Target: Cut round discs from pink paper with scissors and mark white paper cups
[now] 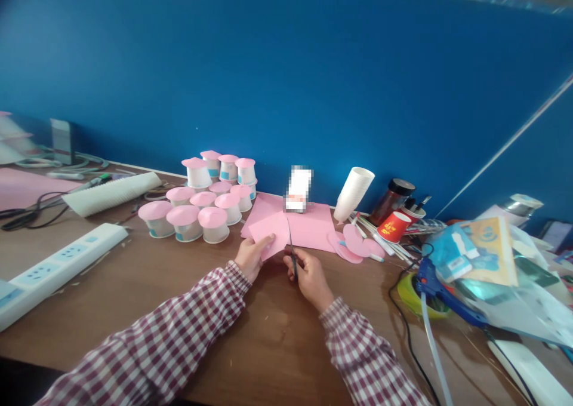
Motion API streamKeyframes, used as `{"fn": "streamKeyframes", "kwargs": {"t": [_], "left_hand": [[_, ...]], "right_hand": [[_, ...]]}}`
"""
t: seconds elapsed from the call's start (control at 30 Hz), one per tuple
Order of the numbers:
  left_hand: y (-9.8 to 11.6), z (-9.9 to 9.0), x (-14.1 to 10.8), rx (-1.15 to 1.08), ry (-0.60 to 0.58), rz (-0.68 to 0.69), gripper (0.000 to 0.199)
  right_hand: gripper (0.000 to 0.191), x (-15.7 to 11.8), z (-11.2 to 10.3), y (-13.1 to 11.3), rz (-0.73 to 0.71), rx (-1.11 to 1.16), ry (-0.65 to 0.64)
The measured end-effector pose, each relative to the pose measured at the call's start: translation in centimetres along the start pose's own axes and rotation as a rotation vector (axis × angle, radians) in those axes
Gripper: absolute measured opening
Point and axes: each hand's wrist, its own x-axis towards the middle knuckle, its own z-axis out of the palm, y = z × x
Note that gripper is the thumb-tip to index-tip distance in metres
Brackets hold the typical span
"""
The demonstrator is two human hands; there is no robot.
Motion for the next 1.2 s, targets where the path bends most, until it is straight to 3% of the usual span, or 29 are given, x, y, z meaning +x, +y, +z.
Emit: {"fn": "streamKeyframes", "kwargs": {"t": [0.17,0.4,0.67,0.77,0.9,1.2], "left_hand": [[0.2,0.1,0.0,-0.015,0.03,-0.01,0.03],[1.4,-0.5,0.5,-0.073,-0.027,-0.081,0.019],[1.7,-1.0,1.0,-0.115,-0.08,-0.134,0.015],[1.7,-0.9,0.7,-0.071,-0.114,-0.143,0.015],[1.8,-0.9,0.5,-0.05,-0.149,-0.119,0.025],[1.5,-1.1,0.8,-0.072,-0.101,-0.101,0.031]], "right_hand": [[0.037,0.1,0.0,0.4,0.023,0.052,0.03],[0.039,0.5,-0.7,1.4,-0.002,0.153,0.25],[0.035,0.9,-1.6,2.2,-0.058,0.084,0.418],[0.029,1.1,-1.8,2.7,-0.115,-0.059,0.422],[0.036,1.3,-2.0,3.0,-0.146,-0.245,0.458],[0.033,1.3,-1.7,2.3,-0.149,-0.202,0.391]]}}
